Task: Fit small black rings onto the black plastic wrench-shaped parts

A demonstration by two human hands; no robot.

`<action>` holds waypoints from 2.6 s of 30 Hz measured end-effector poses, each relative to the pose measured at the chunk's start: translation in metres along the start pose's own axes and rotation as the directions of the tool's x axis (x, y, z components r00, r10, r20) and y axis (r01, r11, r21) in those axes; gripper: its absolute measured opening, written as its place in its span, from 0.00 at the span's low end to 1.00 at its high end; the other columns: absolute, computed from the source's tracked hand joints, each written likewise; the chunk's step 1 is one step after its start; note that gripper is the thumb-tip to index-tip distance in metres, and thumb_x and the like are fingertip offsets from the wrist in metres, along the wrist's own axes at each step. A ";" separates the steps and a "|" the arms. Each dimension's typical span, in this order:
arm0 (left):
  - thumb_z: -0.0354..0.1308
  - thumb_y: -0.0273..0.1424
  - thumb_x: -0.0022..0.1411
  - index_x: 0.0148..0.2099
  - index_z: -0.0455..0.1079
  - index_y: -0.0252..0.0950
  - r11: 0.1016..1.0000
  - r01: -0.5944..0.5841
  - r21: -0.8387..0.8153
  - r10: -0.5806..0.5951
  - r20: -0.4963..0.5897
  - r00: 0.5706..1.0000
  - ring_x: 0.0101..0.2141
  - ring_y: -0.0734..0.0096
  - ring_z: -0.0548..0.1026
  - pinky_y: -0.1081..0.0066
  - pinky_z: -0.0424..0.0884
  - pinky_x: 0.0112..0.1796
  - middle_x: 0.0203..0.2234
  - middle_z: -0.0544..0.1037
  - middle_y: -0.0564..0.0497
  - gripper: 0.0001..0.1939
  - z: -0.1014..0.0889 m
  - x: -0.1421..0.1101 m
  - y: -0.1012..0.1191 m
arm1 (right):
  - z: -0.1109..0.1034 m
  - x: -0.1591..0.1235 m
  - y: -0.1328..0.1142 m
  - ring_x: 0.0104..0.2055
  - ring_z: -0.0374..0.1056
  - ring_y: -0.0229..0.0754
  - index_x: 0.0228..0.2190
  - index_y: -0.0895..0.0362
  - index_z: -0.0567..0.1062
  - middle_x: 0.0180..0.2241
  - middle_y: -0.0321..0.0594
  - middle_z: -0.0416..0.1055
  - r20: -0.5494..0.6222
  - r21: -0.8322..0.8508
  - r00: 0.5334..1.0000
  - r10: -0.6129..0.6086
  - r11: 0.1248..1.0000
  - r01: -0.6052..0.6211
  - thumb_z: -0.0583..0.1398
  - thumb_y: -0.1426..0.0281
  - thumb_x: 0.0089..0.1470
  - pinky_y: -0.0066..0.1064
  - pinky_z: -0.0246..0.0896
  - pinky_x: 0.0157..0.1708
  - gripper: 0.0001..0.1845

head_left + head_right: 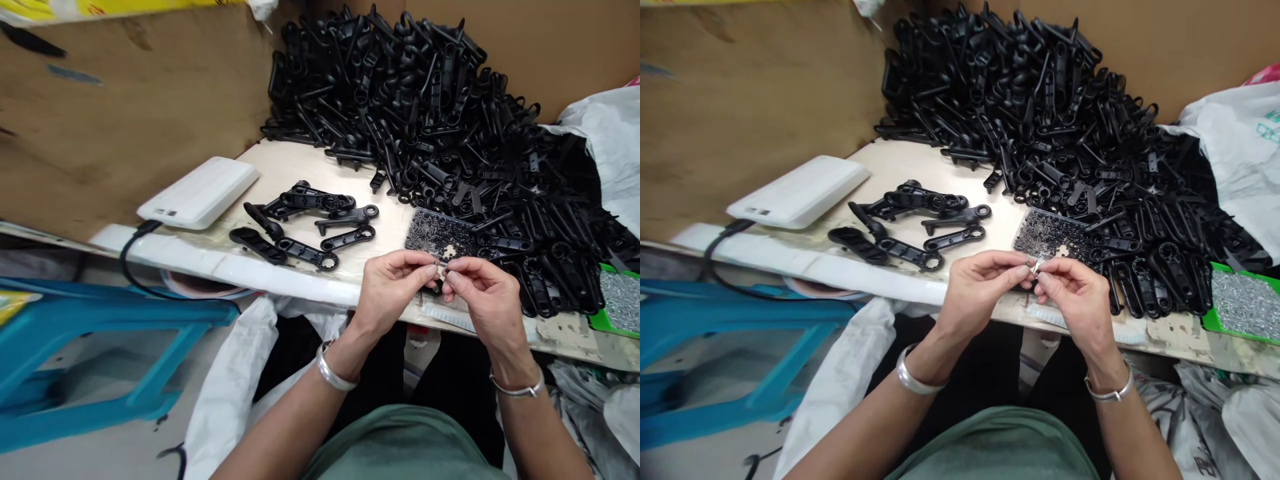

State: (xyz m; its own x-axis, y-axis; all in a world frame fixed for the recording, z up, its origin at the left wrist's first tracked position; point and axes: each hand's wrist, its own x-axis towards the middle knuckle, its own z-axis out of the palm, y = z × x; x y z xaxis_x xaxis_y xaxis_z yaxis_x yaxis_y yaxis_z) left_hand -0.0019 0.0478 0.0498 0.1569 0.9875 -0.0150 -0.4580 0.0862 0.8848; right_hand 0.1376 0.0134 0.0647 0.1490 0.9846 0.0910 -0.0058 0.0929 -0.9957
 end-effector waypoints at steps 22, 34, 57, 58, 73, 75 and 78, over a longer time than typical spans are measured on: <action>0.56 0.22 0.62 0.40 0.73 0.38 0.372 -0.597 0.711 0.524 0.370 0.767 0.32 0.73 0.79 0.76 0.75 0.36 0.31 0.81 0.53 0.08 -0.005 -0.011 -0.004 | 0.001 -0.011 -0.001 0.29 0.72 0.39 0.31 0.53 0.76 0.30 0.36 0.75 -0.095 -0.339 0.984 -0.148 0.935 0.108 0.67 0.69 0.50 0.30 0.72 0.31 0.06; 0.55 0.19 0.62 0.43 0.71 0.37 0.329 -0.642 0.693 0.524 0.431 0.734 0.35 0.73 0.80 0.77 0.75 0.38 0.34 0.81 0.52 0.10 -0.009 -0.013 -0.008 | -0.003 -0.015 0.003 0.30 0.73 0.41 0.31 0.52 0.78 0.31 0.35 0.77 -0.019 -0.497 0.977 -0.212 0.850 0.175 0.65 0.71 0.52 0.31 0.71 0.33 0.02; 0.52 0.20 0.65 0.39 0.68 0.34 0.200 -0.675 0.710 0.561 0.482 0.674 0.29 0.78 0.77 0.80 0.73 0.32 0.29 0.79 0.55 0.06 -0.007 -0.019 -0.021 | -0.002 -0.012 0.011 0.22 0.72 0.38 0.28 0.58 0.78 0.22 0.36 0.74 -0.038 -0.296 0.999 0.033 0.954 -0.042 0.64 0.66 0.50 0.25 0.70 0.23 0.07; 0.52 0.20 0.65 0.38 0.68 0.34 0.216 -0.669 0.711 0.561 0.471 0.681 0.29 0.78 0.77 0.80 0.73 0.32 0.29 0.79 0.55 0.07 -0.006 -0.019 -0.021 | -0.002 -0.012 0.012 0.22 0.71 0.38 0.28 0.58 0.78 0.22 0.36 0.74 -0.040 -0.292 0.999 0.035 0.955 -0.045 0.64 0.66 0.51 0.25 0.70 0.22 0.08; 0.51 0.21 0.66 0.42 0.68 0.34 0.283 -0.676 0.681 0.582 0.438 0.685 0.34 0.75 0.79 0.77 0.76 0.39 0.33 0.80 0.51 0.07 -0.009 -0.028 -0.031 | -0.007 -0.024 0.019 0.19 0.68 0.35 0.29 0.57 0.78 0.20 0.33 0.73 -0.007 -0.566 0.984 -0.178 0.812 0.142 0.62 0.66 0.54 0.22 0.65 0.21 0.08; 0.52 0.21 0.66 0.47 0.68 0.34 0.260 -0.681 0.685 0.552 0.473 0.686 0.37 0.75 0.79 0.76 0.76 0.41 0.36 0.80 0.50 0.09 -0.015 -0.029 -0.022 | -0.010 -0.023 0.019 0.18 0.67 0.34 0.29 0.57 0.78 0.19 0.33 0.72 0.007 -0.590 0.981 -0.195 0.791 0.162 0.62 0.67 0.55 0.22 0.64 0.21 0.07; 0.58 0.22 0.63 0.54 0.65 0.32 0.168 -0.684 0.710 0.458 0.558 0.692 0.50 0.64 0.75 0.63 0.73 0.52 0.46 0.78 0.44 0.17 -0.028 -0.025 -0.009 | -0.021 -0.022 0.018 0.17 0.65 0.33 0.28 0.57 0.78 0.17 0.31 0.70 -0.023 -0.634 0.983 -0.181 0.763 0.126 0.62 0.67 0.55 0.22 0.61 0.18 0.07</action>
State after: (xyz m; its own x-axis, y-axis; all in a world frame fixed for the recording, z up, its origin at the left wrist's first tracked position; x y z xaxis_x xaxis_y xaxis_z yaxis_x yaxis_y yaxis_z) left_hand -0.0262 0.0263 0.0290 0.3866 0.6493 0.6550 0.4375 -0.7543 0.4895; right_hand 0.1552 -0.0097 0.0439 0.1701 0.9478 0.2697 0.6408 0.1015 -0.7609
